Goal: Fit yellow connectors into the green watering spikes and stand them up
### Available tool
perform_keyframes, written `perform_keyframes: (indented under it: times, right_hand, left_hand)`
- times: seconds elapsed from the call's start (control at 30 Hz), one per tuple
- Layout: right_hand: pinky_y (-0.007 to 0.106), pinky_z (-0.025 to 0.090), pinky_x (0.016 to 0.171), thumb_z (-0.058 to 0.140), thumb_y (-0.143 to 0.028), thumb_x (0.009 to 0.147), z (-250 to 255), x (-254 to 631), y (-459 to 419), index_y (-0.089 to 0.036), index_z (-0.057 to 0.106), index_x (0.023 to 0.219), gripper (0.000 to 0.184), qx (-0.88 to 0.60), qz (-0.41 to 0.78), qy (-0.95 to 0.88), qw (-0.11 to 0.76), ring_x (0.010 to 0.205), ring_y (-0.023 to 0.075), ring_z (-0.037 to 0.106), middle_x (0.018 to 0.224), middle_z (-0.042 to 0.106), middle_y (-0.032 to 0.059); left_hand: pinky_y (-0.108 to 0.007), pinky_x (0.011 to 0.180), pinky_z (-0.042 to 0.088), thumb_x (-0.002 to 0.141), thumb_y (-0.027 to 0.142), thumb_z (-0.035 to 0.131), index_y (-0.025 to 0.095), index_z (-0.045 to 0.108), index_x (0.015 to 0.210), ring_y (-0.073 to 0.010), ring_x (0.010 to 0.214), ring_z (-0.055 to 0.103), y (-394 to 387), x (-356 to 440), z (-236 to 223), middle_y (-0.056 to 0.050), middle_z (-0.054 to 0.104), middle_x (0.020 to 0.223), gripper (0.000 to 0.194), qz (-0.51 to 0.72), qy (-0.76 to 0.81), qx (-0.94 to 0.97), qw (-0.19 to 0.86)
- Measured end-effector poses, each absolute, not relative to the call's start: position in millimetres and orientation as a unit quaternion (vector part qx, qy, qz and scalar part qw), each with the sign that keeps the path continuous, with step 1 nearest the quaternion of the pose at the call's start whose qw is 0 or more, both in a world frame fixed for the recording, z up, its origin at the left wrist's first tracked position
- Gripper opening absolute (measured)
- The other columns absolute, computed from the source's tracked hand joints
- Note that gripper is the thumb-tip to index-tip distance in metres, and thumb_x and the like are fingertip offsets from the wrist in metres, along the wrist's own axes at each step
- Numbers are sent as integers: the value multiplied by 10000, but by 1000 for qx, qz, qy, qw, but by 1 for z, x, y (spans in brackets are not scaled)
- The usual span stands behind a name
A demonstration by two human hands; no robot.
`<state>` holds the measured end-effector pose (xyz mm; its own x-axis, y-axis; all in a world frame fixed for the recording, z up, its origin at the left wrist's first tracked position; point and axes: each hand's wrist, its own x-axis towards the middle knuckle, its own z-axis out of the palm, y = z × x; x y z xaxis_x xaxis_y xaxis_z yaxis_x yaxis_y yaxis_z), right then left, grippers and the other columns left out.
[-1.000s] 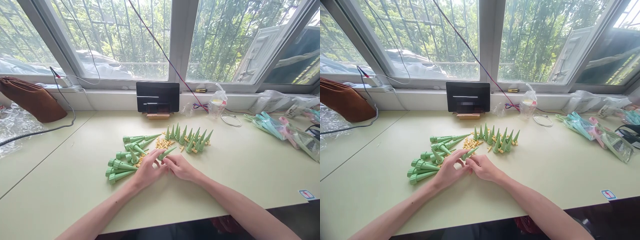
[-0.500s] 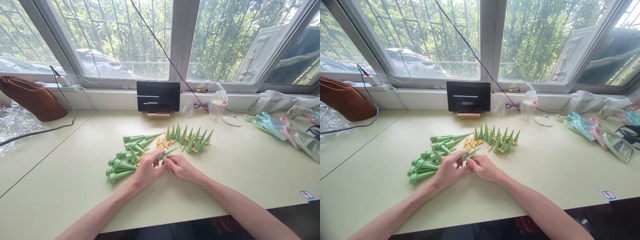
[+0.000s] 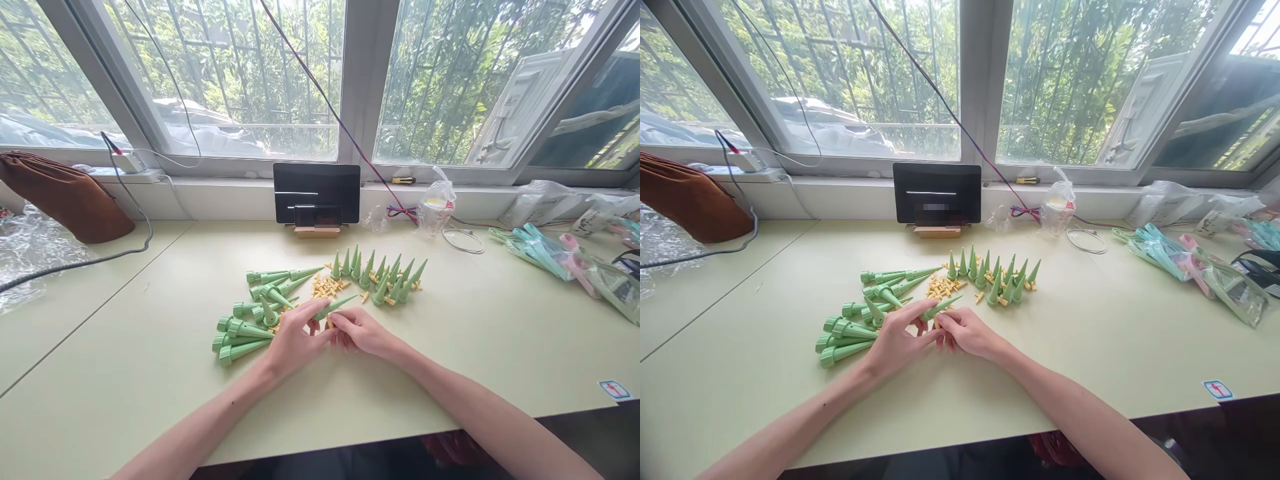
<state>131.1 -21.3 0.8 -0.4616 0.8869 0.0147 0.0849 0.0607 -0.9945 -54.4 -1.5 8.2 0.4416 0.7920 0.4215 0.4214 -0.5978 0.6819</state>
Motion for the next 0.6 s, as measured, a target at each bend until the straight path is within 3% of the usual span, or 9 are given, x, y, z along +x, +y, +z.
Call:
perform_keyframes:
  times: [0.37,0.6]
  right_hand:
    - [191,383,416,470,-538,962,2,130,-21,-141,606,754,468,-383,552,-650,353,480,83,515,684,609,16]
    - [206,383,420,494,-443,961,0,127,-23,-155,565,688,403,-415,532,-646,359,471,97,506,610,558,-3]
  left_hand:
    - [-241,579,547,782,191,695,189,676,1136,-80,573,554,-2,-52,11,-36,726,974,354,387,374,804,252]
    - [-231,548,552,753,142,654,207,709,1145,-63,544,521,-1,-51,10,-51,730,1079,401,392,359,811,242]
